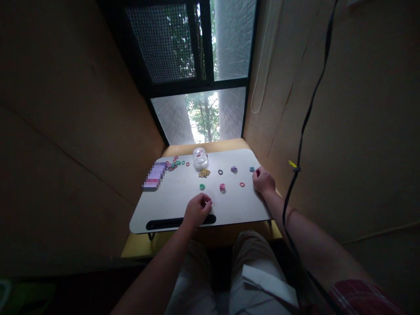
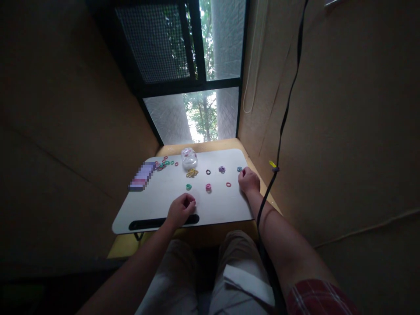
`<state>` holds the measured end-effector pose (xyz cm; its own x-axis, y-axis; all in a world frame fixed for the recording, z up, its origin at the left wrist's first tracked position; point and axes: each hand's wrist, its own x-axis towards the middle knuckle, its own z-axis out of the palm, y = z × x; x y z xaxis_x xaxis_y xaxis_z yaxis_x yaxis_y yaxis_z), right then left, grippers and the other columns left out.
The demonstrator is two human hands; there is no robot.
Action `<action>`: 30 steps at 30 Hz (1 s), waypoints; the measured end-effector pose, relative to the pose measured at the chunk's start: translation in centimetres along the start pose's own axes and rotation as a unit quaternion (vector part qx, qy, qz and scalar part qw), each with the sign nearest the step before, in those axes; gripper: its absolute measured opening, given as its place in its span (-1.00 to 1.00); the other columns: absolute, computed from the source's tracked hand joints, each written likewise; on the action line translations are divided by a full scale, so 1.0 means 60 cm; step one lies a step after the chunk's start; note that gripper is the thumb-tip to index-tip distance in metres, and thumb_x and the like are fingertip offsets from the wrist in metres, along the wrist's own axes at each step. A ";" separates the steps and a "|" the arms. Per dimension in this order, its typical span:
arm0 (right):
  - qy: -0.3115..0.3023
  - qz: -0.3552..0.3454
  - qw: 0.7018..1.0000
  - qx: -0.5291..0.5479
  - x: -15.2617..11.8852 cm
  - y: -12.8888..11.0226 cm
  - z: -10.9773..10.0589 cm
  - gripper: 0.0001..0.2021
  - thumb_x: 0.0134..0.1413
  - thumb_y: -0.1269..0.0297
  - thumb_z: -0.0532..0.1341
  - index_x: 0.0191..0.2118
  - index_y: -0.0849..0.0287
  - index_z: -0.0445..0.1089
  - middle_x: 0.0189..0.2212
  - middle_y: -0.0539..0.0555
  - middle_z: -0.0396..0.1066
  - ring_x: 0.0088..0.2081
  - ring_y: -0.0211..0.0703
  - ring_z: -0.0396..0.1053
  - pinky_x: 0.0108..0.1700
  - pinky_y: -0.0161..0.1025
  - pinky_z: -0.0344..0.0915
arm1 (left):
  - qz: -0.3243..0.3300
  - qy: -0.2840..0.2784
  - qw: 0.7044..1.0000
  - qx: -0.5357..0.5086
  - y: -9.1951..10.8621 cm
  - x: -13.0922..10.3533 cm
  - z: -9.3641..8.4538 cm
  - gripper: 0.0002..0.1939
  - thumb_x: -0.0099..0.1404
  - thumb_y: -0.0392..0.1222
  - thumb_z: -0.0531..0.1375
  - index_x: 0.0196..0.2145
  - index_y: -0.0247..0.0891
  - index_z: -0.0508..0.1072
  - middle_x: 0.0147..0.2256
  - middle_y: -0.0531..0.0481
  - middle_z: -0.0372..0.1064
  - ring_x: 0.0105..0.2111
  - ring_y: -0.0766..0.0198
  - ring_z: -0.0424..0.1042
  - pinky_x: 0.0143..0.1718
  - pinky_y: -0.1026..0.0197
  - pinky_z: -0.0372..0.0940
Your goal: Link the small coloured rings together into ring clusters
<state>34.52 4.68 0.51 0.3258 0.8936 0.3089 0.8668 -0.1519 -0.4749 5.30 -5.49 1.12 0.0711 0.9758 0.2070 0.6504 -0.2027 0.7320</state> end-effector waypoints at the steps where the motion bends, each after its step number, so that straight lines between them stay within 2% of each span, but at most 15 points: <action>1: -0.002 -0.015 1.000 0.005 -0.008 0.001 -0.002 -0.79 0.10 0.23 0.06 -0.34 0.19 0.39 -0.44 0.11 0.42 -0.46 -0.19 0.25 -0.42 -0.28 -0.01 | 0.000 -0.001 1.000 -0.001 0.000 0.000 0.000 -0.85 0.18 -0.11 0.12 -0.38 -0.23 0.40 -0.53 0.09 0.31 -0.53 0.36 0.26 -0.45 0.29 0.14; 5: -0.019 -0.069 0.996 0.060 -0.047 0.001 -0.013 -0.84 0.02 0.23 0.08 -0.45 0.16 0.34 -0.52 0.03 0.37 -0.49 -0.24 0.22 -0.43 -0.31 0.00 | 0.002 0.001 1.000 -0.001 -0.002 0.000 0.000 -0.85 0.18 -0.12 0.12 -0.38 -0.23 0.40 -0.52 0.09 0.32 -0.52 0.36 0.27 -0.44 0.29 0.15; 9: -0.042 -0.076 0.988 0.128 -0.094 -0.016 -0.020 -0.80 -0.01 0.23 0.08 -0.58 0.14 0.23 -0.65 -0.04 0.24 -0.57 -0.28 0.14 -0.48 -0.32 -0.02 | 0.008 0.007 1.000 -0.005 -0.004 0.002 0.001 -0.86 0.17 -0.14 0.12 -0.38 -0.24 0.42 -0.52 0.08 0.33 -0.50 0.36 0.28 -0.44 0.29 0.15; 13: -0.131 -0.174 0.955 0.199 -0.145 -0.065 -0.011 -0.77 -0.06 0.27 0.07 -0.66 0.14 0.12 -0.71 -0.08 0.13 -0.61 -0.33 0.08 -0.49 -0.35 -0.01 | 0.001 0.018 0.999 -0.037 -0.008 0.004 0.003 -0.86 0.16 -0.14 0.14 -0.39 -0.25 0.42 -0.52 0.08 0.33 -0.51 0.38 0.28 -0.45 0.30 0.15; 16: -0.193 -0.257 0.926 0.197 -0.170 -0.112 0.002 -0.78 -0.08 0.29 0.07 -0.67 0.16 0.14 -0.69 -0.07 0.17 -0.59 -0.34 0.09 -0.50 -0.36 -0.05 | -0.009 0.035 0.996 -0.087 -0.012 0.006 0.006 -0.86 0.16 -0.14 0.15 -0.40 -0.26 0.41 -0.52 0.09 0.33 -0.52 0.40 0.29 -0.45 0.32 0.17; 18: -0.207 -0.281 0.923 0.164 -0.179 -0.138 0.009 -0.79 -0.07 0.30 0.07 -0.65 0.18 0.18 -0.68 -0.06 0.20 -0.59 -0.34 0.10 -0.49 -0.35 -0.07 | -0.030 0.073 0.987 -0.142 -0.020 0.009 0.005 -0.85 0.15 -0.13 0.16 -0.37 -0.27 0.40 -0.50 0.08 0.33 -0.52 0.40 0.30 -0.46 0.33 0.19; 22: -0.183 -0.301 0.934 0.059 -0.182 -0.161 0.018 -0.80 -0.06 0.28 0.10 -0.62 0.17 0.25 -0.65 -0.01 0.28 -0.57 -0.31 0.11 -0.47 -0.30 -0.14 | -0.140 0.203 0.939 -0.239 -0.053 0.016 -0.015 -0.77 0.18 -0.11 0.13 -0.24 -0.29 0.35 -0.41 0.01 0.36 -0.44 0.34 0.38 -0.51 0.33 0.25; 24: -0.174 -0.312 0.934 0.030 -0.183 -0.160 0.019 -0.81 -0.05 0.28 0.10 -0.61 0.17 0.27 -0.63 0.00 0.31 -0.56 -0.30 0.13 -0.46 -0.29 -0.16 | -0.150 0.218 0.940 -0.216 -0.075 0.019 -0.036 -0.74 0.18 -0.14 0.14 -0.18 -0.30 0.34 -0.33 -0.05 0.37 -0.37 0.31 0.41 -0.42 0.28 0.33; 27: -0.173 -0.317 0.933 0.019 -0.185 -0.156 0.018 -0.80 -0.03 0.28 0.10 -0.60 0.17 0.28 -0.61 0.01 0.34 -0.55 -0.30 0.16 -0.45 -0.29 -0.15 | -0.076 0.188 0.976 -0.083 -0.105 0.029 -0.069 -0.73 0.13 -0.21 0.19 -0.18 -0.30 0.37 -0.17 -0.14 0.32 -0.21 0.26 0.41 -0.20 0.19 0.38; 30: -0.174 -0.313 0.934 0.013 -0.188 -0.156 0.015 -0.80 -0.01 0.28 0.09 -0.58 0.17 0.30 -0.60 0.01 0.35 -0.54 -0.29 0.17 -0.44 -0.28 -0.15 | -0.052 0.172 0.984 0.016 -0.124 0.052 -0.090 -0.72 0.12 -0.27 0.18 -0.16 -0.30 0.39 -0.11 -0.15 0.29 -0.22 0.27 0.41 -0.15 0.17 0.38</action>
<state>22.37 -3.57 0.75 -0.3873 0.8877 0.2488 0.8355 0.4521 -0.3125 -3.43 -1.40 -0.20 -0.2530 0.9041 0.3443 0.6650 -0.0960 0.7406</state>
